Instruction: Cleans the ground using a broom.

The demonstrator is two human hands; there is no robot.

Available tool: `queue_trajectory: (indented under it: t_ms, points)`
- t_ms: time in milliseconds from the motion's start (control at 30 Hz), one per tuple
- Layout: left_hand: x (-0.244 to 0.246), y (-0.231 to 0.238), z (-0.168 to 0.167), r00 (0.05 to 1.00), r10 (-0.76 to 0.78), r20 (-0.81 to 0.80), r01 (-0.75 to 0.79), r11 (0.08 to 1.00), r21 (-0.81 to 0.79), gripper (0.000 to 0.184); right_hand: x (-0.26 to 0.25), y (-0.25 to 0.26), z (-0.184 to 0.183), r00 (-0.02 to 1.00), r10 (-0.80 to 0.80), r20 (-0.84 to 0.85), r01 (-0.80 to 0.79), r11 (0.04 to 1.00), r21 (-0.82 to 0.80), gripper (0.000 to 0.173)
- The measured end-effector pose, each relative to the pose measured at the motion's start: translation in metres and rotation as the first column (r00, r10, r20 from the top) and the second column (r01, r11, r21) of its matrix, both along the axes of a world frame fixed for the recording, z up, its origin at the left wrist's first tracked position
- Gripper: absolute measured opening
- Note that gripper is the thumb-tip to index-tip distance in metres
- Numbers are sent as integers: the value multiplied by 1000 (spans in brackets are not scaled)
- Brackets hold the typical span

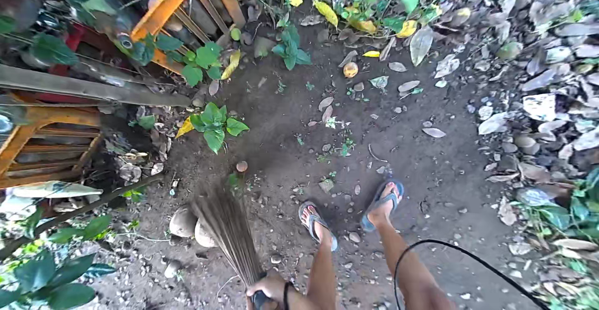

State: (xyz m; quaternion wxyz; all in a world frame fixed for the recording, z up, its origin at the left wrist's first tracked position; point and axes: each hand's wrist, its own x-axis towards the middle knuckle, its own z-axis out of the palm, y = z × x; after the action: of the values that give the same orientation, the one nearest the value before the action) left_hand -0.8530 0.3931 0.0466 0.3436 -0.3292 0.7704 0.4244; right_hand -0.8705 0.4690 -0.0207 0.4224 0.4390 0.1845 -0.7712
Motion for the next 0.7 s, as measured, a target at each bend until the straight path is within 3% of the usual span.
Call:
queue_trajectory:
  t_ms: [100,167,233,333,400,500,533,567,633,700]
  points:
    - [-9,32,-51,999,-26,27,26,1000,10,66,-4,34,-43,999,-28,32,27,998,49,45]
    - [-29,107,-78,965,-234,122,225,971,83,68,-1,113,-55,960,-271,64,256,949,182,28]
    - [-31,202,-89,852,-478,214,440,875,204,79,30,195,-63,828,-558,59,509,791,340,15]
    - [9,319,-95,647,-744,166,571,617,541,93,101,297,-52,611,-788,-74,646,443,622,15]
    - [32,388,-94,523,-847,91,535,410,739,88,135,355,-30,533,-836,-128,539,219,814,17]
    - [52,450,-83,298,-949,-103,563,88,822,91,169,398,-2,449,-860,-242,459,-10,888,22]
    - [59,448,-75,270,-950,-158,588,33,808,94,179,396,11,450,-859,-246,479,0,878,24]
    - [68,430,-63,309,-936,-171,604,54,795,97,186,386,27,477,-855,-203,491,68,868,23]
    - [84,370,-24,522,-850,-77,584,289,759,97,190,352,60,611,-791,-31,460,323,827,12]
    - [115,302,20,733,-681,-18,588,619,521,89,186,317,88,788,-594,160,362,658,660,27]
